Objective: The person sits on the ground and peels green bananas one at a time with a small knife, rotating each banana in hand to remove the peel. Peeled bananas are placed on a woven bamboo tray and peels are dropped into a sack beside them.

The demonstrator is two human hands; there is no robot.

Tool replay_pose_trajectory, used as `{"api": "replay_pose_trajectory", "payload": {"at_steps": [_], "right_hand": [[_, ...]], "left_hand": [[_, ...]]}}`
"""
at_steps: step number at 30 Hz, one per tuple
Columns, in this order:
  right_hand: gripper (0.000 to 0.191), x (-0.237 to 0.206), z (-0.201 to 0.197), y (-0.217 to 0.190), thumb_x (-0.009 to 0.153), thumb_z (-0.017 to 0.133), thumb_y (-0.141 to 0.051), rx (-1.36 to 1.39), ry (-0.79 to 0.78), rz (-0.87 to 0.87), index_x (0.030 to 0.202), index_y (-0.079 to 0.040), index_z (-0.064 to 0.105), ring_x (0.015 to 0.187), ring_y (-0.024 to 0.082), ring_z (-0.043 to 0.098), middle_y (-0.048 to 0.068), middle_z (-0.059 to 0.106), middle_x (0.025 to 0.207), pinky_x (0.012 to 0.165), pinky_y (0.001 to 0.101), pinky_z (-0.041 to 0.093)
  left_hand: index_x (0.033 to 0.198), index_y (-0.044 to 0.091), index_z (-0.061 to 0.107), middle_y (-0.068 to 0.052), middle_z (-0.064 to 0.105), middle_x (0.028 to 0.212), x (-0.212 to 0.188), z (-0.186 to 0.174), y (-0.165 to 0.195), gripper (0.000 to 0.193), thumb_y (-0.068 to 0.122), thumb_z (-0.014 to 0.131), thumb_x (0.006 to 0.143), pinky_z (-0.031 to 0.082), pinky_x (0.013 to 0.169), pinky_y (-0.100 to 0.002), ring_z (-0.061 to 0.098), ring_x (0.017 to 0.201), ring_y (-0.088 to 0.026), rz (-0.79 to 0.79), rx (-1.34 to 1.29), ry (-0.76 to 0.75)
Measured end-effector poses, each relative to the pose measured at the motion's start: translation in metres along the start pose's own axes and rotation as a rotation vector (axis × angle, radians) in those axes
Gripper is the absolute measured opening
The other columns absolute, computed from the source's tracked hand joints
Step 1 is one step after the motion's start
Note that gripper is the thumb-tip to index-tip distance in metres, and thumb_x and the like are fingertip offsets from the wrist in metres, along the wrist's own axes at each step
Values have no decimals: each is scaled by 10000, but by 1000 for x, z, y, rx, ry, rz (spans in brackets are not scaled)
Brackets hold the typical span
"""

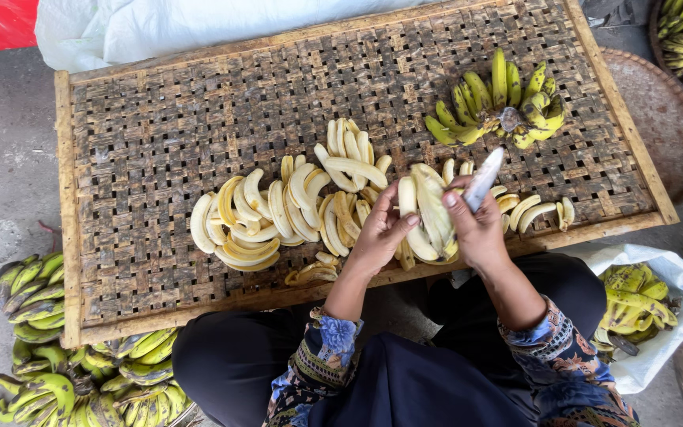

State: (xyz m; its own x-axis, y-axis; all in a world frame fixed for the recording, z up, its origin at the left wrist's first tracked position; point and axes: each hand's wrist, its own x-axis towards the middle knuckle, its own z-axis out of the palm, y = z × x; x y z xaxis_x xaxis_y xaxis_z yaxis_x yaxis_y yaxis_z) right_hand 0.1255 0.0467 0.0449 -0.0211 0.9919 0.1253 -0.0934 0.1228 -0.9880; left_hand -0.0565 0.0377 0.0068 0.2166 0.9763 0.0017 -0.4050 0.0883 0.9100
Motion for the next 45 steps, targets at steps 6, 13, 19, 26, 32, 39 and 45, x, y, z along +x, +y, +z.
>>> {"api": "replay_pose_trajectory", "payload": {"at_steps": [6,13,19,26,32,39,45], "right_hand": [[159,5,-73,-30,1043,764,-145,96,277,-307,1154,-112,656,994,101,559,-28,599,1093,892,268,473],[92,-43,-262,-69,1168,625,-49,-542,595,-566,1184,31,583,969,175,554,83,581,1091,903,304,468],[201,-99,-311,-25,1110,729,-116,-1238,716,-250,1106,16,578,825,261,679,172,659,977,776,429,556],[540,-145,-271,46,1092,621,-547,-1569,693,245,1211,-23,670,1074,446,693,313,651,1225,781,539,601],[494,-136,-288,-7,1203,511,-458,-1214,796,262,1531,-91,465,977,335,687,202,713,1083,848,469,541],[681,-123,-138,-88,1106,421,-586,-322,204,-136,1553,-79,336,635,86,466,146,649,1041,506,241,357],[549,-115,17,-73,1089,465,-363,-343,-457,84,1546,-69,381,891,220,645,107,638,960,845,333,513]], "left_hand": [[1609,222,359,-81,661,1187,-1,0,3,651,367,651,1046,605,825,-352,669,946,-191,-56,-616,-65],[1484,196,488,-59,681,1113,5,-20,-11,680,584,606,940,610,655,-294,708,903,-168,-64,-759,85],[1397,166,571,-45,673,1101,5,-30,-21,494,472,620,1012,604,640,-255,673,901,-134,-57,-860,162],[1387,207,563,-49,647,1007,3,-9,-19,389,412,598,1060,586,583,-210,633,747,-118,-62,-993,235],[1394,270,536,-27,605,956,-6,18,-10,437,504,539,1025,545,503,-216,608,671,-108,-28,-959,260],[1417,306,455,-8,563,956,-13,27,0,459,524,524,1018,437,452,-230,533,644,-110,-2,-821,419],[1432,285,419,-20,536,986,-18,28,16,458,517,504,1046,427,484,-241,516,655,-122,147,-692,564]]}}
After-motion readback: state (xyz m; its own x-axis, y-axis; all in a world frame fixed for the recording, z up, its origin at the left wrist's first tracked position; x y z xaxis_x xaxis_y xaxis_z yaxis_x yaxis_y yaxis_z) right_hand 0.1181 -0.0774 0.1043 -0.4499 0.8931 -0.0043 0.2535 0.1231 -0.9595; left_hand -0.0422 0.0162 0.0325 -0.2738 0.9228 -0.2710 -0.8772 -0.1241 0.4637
